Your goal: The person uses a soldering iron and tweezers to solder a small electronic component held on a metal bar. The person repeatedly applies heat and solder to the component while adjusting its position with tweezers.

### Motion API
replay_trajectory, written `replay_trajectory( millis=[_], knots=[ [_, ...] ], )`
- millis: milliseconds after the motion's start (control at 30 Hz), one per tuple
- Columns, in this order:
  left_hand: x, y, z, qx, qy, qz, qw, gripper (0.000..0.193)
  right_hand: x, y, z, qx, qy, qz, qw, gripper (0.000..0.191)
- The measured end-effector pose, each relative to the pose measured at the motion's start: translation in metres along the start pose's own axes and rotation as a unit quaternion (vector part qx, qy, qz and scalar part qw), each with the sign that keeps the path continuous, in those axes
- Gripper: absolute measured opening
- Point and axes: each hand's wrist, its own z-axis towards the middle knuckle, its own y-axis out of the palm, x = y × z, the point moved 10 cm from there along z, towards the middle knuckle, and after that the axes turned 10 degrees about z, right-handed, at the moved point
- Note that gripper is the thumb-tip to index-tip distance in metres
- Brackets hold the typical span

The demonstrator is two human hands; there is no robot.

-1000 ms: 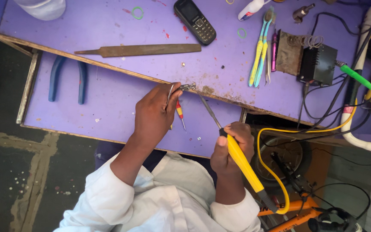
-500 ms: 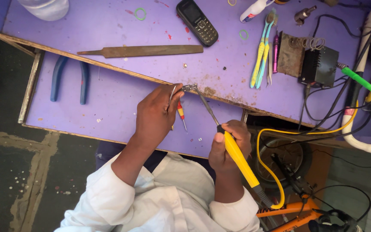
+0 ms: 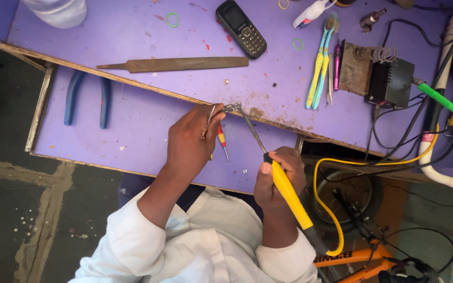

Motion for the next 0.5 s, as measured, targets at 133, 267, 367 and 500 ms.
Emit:
replay_trajectory(
  millis=[133,267,367,500],
  knots=[
    [-0.0031,0.0037,-0.0005,-0.013,-0.023,0.002,1.000,0.013,-0.0023,0.0001,0.0018,-0.012,-0.014,-0.005,1.000,0.034],
    [0.0009,0.0021,-0.0011,0.004,-0.009,0.002,1.000,0.014,-0.0015,-0.0013,0.0008,-0.019,-0.007,-0.012,1.000,0.034],
    [0.0001,0.0047,-0.0014,-0.007,-0.011,0.020,1.000,0.015,-0.0045,-0.0032,-0.0010,-0.012,-0.020,-0.016,1.000,0.034],
    [0.0005,0.0044,-0.0011,-0.004,-0.007,0.019,1.000,0.015,-0.0037,-0.0065,-0.0042,-0.007,-0.010,-0.006,1.000,0.034]
  ],
)
